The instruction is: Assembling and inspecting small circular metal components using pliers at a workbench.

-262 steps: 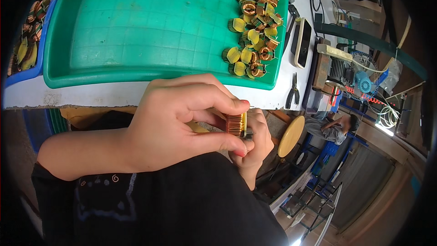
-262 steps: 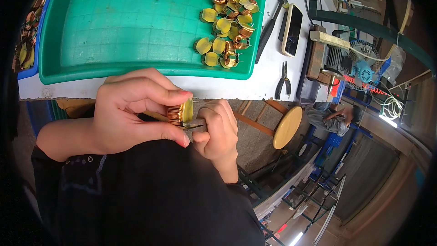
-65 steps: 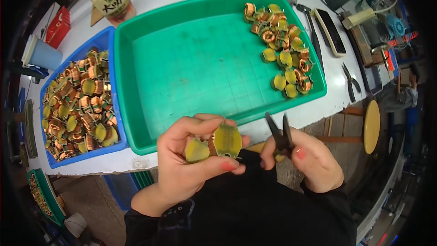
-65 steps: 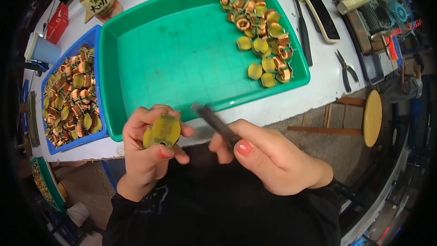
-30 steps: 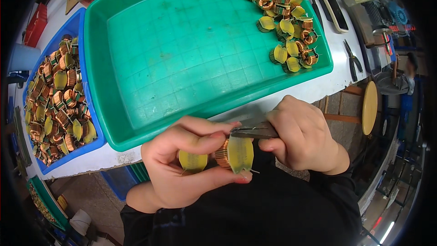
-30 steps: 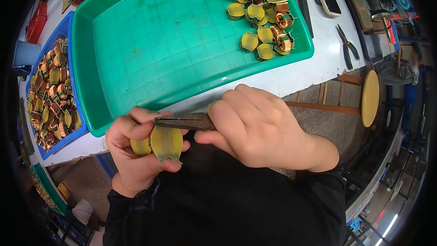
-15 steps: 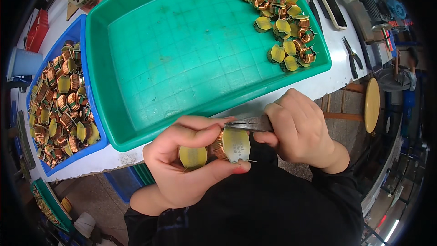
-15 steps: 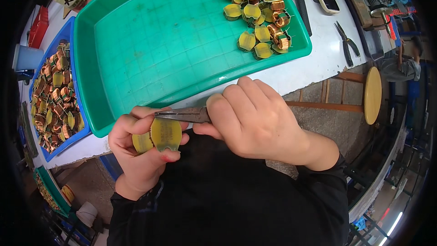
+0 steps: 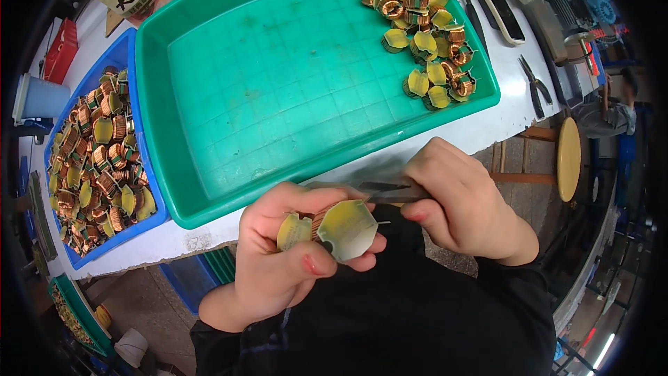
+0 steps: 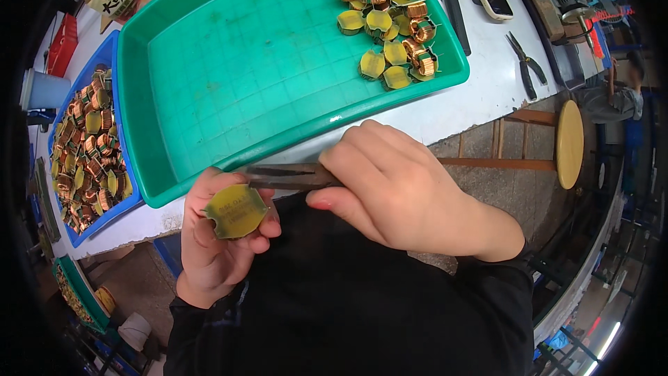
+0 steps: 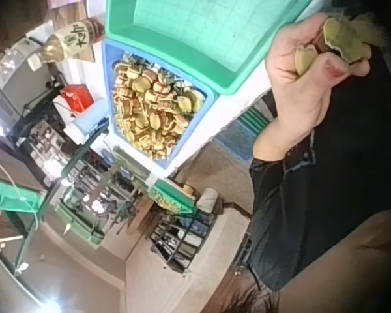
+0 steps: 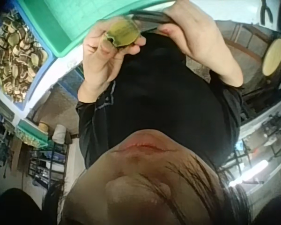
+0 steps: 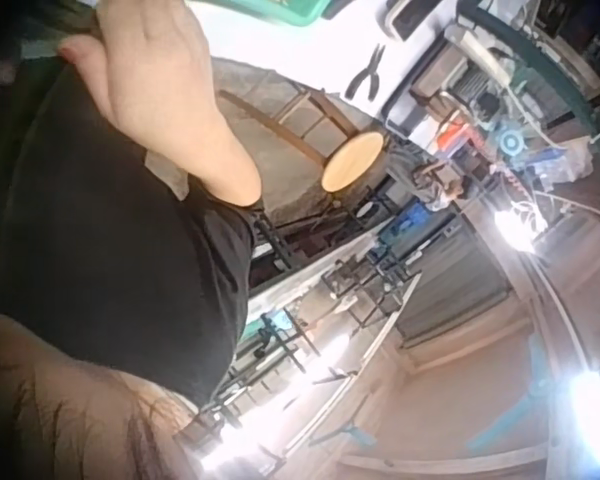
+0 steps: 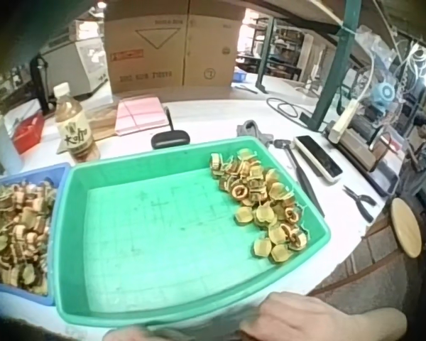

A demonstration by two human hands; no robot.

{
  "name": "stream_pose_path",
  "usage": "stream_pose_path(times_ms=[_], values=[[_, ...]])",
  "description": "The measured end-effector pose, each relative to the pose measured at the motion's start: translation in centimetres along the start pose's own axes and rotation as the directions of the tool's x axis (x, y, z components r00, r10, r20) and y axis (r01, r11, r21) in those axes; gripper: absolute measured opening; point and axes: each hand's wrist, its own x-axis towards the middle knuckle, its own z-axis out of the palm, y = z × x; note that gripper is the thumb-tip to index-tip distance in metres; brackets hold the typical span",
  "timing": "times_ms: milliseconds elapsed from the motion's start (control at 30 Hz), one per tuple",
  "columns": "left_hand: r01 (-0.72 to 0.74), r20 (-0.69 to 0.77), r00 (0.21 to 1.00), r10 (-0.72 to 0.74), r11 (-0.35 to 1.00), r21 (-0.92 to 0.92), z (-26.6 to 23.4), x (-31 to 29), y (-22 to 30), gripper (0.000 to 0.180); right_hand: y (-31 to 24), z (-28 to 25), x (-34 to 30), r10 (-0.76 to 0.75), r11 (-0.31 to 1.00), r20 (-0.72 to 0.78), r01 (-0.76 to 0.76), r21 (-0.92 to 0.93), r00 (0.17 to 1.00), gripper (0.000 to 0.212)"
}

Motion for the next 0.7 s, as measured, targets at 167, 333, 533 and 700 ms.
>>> stream_pose_path(times_ms=[167, 333, 533, 700], values=[[0.061, 0.020, 0.998, -0.060, 0.997, -0.040, -0.2, 0.0, -0.3, 0.045, 0.0, 0.6, 0.0, -0.107, 0.989, -0.036, 0.102, -0.108, 0.994, 0.025], [0.110, 0.017, 0.994, -0.110, 0.993, -0.048, -0.2, -0.1, -0.2, 0.047, -0.1, 0.7, 0.3, -0.128, 0.977, -0.036, 0.120, -0.174, 0.991, 0.026], [0.123, -0.021, 0.992, -0.125, 0.990, -0.064, 0.0, -0.2, -0.1, 0.045, 0.1, 1.1, 0.2, -0.157, 0.972, -0.087, 0.139, -0.188, 0.984, 0.027], [0.153, -0.023, 0.988, -0.154, 0.986, -0.067, 0.0, -0.2, -0.2, 0.044, 0.2, 1.2, 0.3, -0.173, 0.976, -0.095, 0.157, -0.153, 0.980, 0.027]])
